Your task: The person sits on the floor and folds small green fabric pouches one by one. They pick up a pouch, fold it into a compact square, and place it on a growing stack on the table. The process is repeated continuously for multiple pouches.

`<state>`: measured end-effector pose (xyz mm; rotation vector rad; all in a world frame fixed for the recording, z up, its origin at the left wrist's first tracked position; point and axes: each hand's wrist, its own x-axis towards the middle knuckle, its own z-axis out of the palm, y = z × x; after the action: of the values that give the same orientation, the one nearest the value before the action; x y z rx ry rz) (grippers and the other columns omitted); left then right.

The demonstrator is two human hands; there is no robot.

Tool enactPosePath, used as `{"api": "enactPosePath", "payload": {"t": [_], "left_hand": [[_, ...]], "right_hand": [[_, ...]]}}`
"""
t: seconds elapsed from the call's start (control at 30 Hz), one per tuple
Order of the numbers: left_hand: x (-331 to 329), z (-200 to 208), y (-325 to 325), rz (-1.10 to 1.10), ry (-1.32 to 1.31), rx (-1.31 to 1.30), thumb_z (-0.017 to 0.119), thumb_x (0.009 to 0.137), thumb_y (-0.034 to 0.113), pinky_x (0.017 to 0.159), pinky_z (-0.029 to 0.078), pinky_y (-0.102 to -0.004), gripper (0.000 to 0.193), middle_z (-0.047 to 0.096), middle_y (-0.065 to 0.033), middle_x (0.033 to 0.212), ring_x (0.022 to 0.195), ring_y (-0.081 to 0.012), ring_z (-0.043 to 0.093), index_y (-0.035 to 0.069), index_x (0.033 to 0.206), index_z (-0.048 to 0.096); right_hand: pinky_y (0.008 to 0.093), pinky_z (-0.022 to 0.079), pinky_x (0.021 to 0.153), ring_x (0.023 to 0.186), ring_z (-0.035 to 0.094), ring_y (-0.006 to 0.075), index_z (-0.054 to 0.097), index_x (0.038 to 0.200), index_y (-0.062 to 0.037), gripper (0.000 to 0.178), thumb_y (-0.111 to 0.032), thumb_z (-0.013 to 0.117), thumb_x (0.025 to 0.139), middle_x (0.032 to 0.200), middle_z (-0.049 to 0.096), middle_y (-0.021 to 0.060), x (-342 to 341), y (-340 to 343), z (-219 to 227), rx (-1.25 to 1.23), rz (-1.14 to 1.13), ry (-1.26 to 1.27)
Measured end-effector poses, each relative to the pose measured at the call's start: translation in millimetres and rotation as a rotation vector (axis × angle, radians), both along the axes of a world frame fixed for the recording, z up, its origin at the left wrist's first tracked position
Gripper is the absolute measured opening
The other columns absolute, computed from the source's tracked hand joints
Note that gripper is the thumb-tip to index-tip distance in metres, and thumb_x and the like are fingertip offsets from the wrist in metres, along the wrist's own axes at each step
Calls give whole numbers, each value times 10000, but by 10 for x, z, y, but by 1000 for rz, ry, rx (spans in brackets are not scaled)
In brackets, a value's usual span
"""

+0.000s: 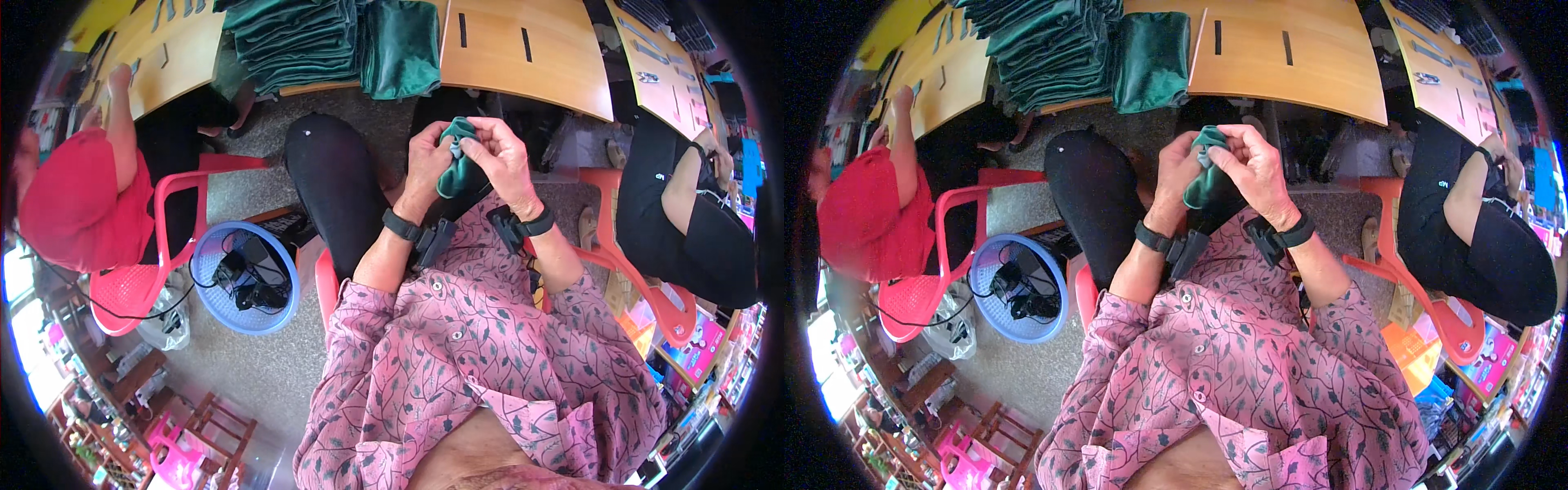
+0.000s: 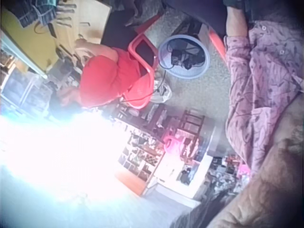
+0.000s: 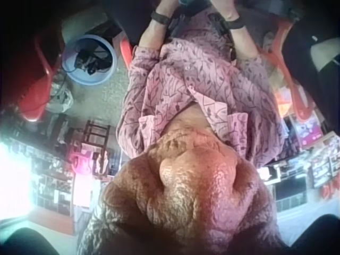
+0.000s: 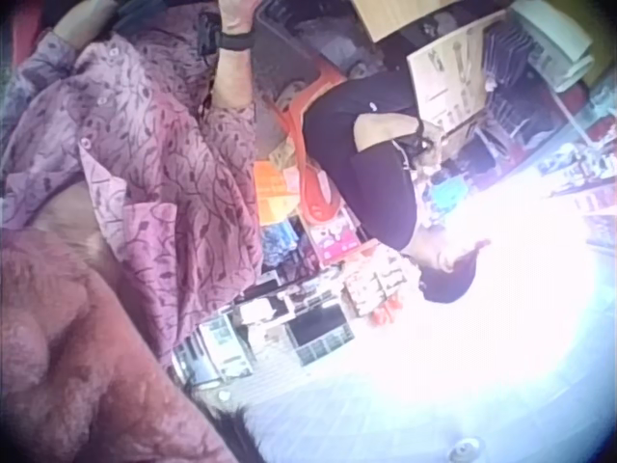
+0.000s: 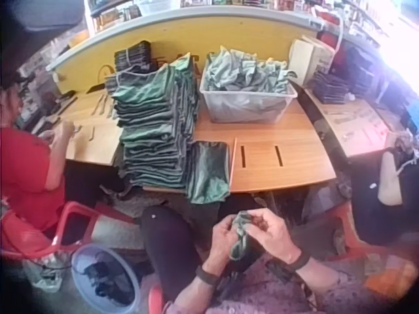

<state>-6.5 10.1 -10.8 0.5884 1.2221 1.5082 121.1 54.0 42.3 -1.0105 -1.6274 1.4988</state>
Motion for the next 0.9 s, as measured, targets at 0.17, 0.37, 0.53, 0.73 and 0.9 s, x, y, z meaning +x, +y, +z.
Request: {"api": "enactPosePath", "payload": {"t": [0.17, 0.37, 0.53, 0.73, 0.9], "left_hand": [[12, -1, -18, 22, 141, -48, 550, 871, 30, 685, 497, -258, 203, 691, -30, 870, 772, -64, 590, -23, 1008, 690], [44, 106, -43, -74, -14, 18, 539, 889, 52, 692, 498, -247, 222, 686, -18, 854, 786, -65, 591, -18, 1031, 695], [77, 184, -33, 8, 164, 84, 562, 875, 36, 714, 514, -254, 250, 720, -60, 914, 806, -70, 623, -24, 1080, 692], [43, 231, -64, 39, 524, 25, 596, 866, 33, 722, 519, -253, 277, 734, -79, 957, 810, -76, 641, -20, 1122, 689], [3, 131, -48, -48, -20, 42, 632, 859, 44, 735, 516, -245, 287, 715, -17, 946, 821, -74, 633, -6, 1135, 693]], "right_hand": [[203, 500, 654, 716, 597, 44, 628, 1052, 9, 181, 1, 676, 878, 836, 656, 0, -21, -18, -51, -9, -31, -11], [198, 471, 579, 644, 556, 14, 645, 943, 0, 125, 19, 696, 830, 787, 647, -19, 1, -20, 70, 105, -110, -152], [209, 465, 565, 635, 554, 32, 639, 921, 0, 122, 29, 693, 816, 785, 633, -3, 2, -13, 72, 180, -146, -167], [246, 465, 562, 623, 558, 87, 623, 921, 0, 140, 43, 684, 803, 784, 595, 46, 2, -8, 30, 374, -149, -278], [256, 474, 577, 636, 555, 97, 616, 951, -3, 159, 52, 675, 813, 825, 603, 54, 22, 34, 6, 442, -129, -289]]}}
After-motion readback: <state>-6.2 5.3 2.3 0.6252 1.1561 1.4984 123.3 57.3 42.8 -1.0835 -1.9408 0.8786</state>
